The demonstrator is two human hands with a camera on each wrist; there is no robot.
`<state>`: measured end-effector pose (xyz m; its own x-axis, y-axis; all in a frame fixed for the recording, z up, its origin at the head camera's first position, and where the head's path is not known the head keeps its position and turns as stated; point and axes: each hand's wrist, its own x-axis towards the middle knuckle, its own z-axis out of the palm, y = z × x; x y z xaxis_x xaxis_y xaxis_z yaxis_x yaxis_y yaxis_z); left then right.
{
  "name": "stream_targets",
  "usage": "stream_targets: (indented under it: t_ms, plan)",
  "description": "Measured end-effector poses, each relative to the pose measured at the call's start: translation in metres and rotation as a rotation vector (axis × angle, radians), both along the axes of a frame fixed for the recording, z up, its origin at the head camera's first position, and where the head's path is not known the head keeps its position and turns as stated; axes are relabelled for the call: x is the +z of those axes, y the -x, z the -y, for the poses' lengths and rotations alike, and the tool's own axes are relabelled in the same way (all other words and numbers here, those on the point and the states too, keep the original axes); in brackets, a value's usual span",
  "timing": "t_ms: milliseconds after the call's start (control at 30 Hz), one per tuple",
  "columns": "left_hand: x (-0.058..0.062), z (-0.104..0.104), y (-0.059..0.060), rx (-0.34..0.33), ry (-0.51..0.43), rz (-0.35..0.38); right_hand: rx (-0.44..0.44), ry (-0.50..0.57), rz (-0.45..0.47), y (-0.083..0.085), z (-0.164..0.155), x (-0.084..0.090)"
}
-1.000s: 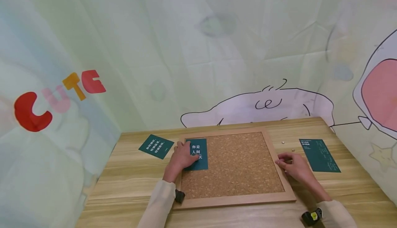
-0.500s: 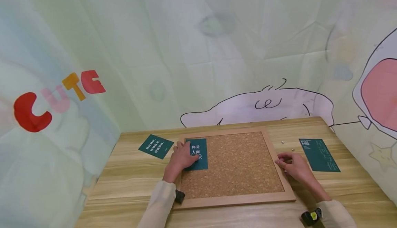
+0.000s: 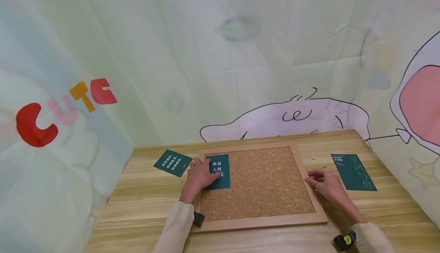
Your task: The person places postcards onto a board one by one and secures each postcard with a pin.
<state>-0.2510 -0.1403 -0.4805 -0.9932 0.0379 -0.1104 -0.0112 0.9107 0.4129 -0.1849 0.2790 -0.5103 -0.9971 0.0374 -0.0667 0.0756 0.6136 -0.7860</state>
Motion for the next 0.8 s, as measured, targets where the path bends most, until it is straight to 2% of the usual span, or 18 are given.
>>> stream_targets:
  t_ms: [133,467,800]
  plan:
    - [0.0002,0.0008,-0.0006,0.003,0.000,-0.019,-0.006,0.002,0.006,-0.0004,0.0010,0.0009]
    - [-0.0013,0.0029,-0.0007,0.029,-0.095,0.029,-0.008,-0.004,0.000,-0.0007,0.0013,-0.0001]
    - [-0.0033,0.0029,0.0008,0.047,-0.103,0.032,-0.002,0.000,-0.032,-0.0025,0.0003,-0.0026]
